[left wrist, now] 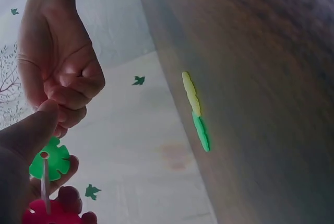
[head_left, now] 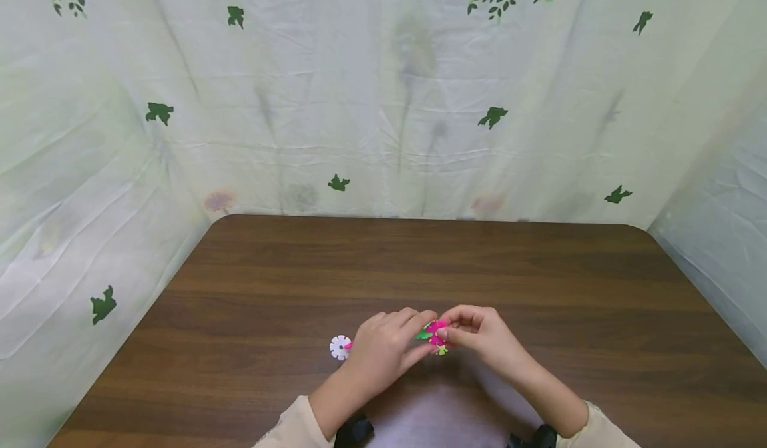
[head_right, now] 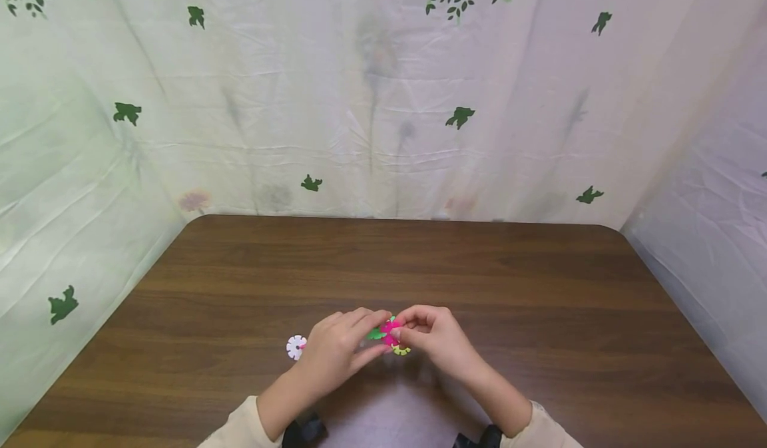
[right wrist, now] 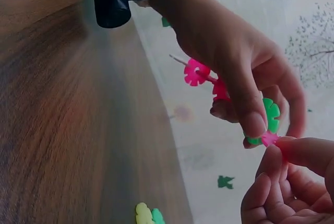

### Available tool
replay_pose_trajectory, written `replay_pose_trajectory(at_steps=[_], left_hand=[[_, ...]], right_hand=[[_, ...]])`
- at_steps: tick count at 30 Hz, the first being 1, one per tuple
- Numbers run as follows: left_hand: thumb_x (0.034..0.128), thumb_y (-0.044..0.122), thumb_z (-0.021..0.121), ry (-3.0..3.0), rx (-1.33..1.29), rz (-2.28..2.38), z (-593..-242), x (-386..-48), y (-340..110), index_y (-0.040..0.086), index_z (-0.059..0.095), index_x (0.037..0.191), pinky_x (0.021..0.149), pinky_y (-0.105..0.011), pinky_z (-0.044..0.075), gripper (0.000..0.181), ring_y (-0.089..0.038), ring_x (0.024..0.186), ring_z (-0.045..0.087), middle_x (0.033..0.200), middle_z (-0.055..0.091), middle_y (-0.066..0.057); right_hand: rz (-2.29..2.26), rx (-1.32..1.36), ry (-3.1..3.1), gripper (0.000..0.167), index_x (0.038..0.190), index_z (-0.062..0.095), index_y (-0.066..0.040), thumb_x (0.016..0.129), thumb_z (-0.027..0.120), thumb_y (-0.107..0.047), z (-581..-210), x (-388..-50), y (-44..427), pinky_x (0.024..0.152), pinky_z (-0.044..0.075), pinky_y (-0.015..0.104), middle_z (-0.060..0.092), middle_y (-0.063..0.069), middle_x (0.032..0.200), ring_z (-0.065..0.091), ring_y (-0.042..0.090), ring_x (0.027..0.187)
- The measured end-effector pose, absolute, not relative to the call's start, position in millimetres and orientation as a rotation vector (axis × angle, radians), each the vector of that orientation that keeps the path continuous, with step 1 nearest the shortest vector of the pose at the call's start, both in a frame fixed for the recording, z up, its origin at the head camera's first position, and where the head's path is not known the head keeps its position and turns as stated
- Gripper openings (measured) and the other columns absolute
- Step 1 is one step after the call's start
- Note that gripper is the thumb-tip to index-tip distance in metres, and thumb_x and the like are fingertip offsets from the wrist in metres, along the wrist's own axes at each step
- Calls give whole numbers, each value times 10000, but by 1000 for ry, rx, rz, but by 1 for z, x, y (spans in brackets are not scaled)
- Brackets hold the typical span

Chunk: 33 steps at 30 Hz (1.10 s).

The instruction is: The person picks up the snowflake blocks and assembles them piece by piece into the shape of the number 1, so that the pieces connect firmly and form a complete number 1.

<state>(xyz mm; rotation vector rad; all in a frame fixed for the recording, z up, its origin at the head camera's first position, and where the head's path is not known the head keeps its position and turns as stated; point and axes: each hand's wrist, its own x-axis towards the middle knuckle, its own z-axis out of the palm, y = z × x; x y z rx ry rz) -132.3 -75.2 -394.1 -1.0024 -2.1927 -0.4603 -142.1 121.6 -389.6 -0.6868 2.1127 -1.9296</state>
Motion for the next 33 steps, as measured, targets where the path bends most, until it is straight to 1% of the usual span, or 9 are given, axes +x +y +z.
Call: replay_pose_trajectory(at_steps=[3,6,10,12,17,25,29,31,33], left_hand=[[730,359,727,-2132,-1004,-454,-394,-134,-76,171,645,1021,508,-155,368,356,-44,649,564,832,597,77],[728,351,730,-2104,-995,-444,-392,-136,-78,173,647,1007,514,-153,389,341,-46,632,560,822,595,80],[719,323,737,-2109,-951,-454,-390,-141,-85,160,628,1013,537,-179,430,354,-66,626,557,820,596,83],[720,306,737,-2120,-929,-474,-388,-144,-89,150,615,1020,526,-176,418,359,-69,610,535,818,594,80],[718,256,743,-2135,-882,-531,-384,-149,-98,110,595,1020,482,-151,365,367,-69,579,472,798,588,61],[698,206,742,-2149,-832,-563,-382,-152,-104,77,587,1018,484,-177,405,379,-90,602,507,805,598,45],[701,205,739,-2151,-834,-567,-382,-153,-104,76,585,1040,497,-180,415,394,-95,617,520,821,603,41],[703,206,737,-2151,-835,-567,-382,-153,-104,79,588,1045,497,-181,416,394,-96,620,524,825,604,42],[703,204,736,-2150,-838,-565,-382,-153,-104,81,591,1044,499,-182,419,390,-95,623,526,824,603,43]], right_hand=[[-1929,-739,2126,182,930,600,78,827,633,-68,-390,-142,121,646,507,378,637,98,786,610,160,686],[-1904,-875,2215,156,957,608,35,818,634,-32,-393,-144,123,636,503,331,631,89,820,598,166,711],[-1819,-1027,2407,233,990,604,12,767,668,28,-401,-151,127,652,488,293,603,98,873,574,187,741],[-1739,-1048,2500,268,998,605,2,746,696,6,-407,-156,129,670,481,304,596,88,893,568,205,757],[-1496,-993,2639,297,988,618,-57,736,738,-158,-424,-166,134,684,466,293,590,28,901,542,182,777],[-1242,-935,2785,289,890,619,-150,702,752,-324,-445,-169,132,680,423,254,528,-77,849,486,88,757],[-1171,-892,2846,275,850,597,-181,690,758,-335,-446,-166,128,716,350,307,494,-95,828,466,75,765],[-1169,-881,2853,272,848,578,-183,688,766,-295,-445,-165,127,719,318,322,499,-107,804,475,67,752],[-1191,-888,2837,270,859,563,-180,693,769,-237,-444,-165,127,715,338,312,514,-122,773,490,54,726]])
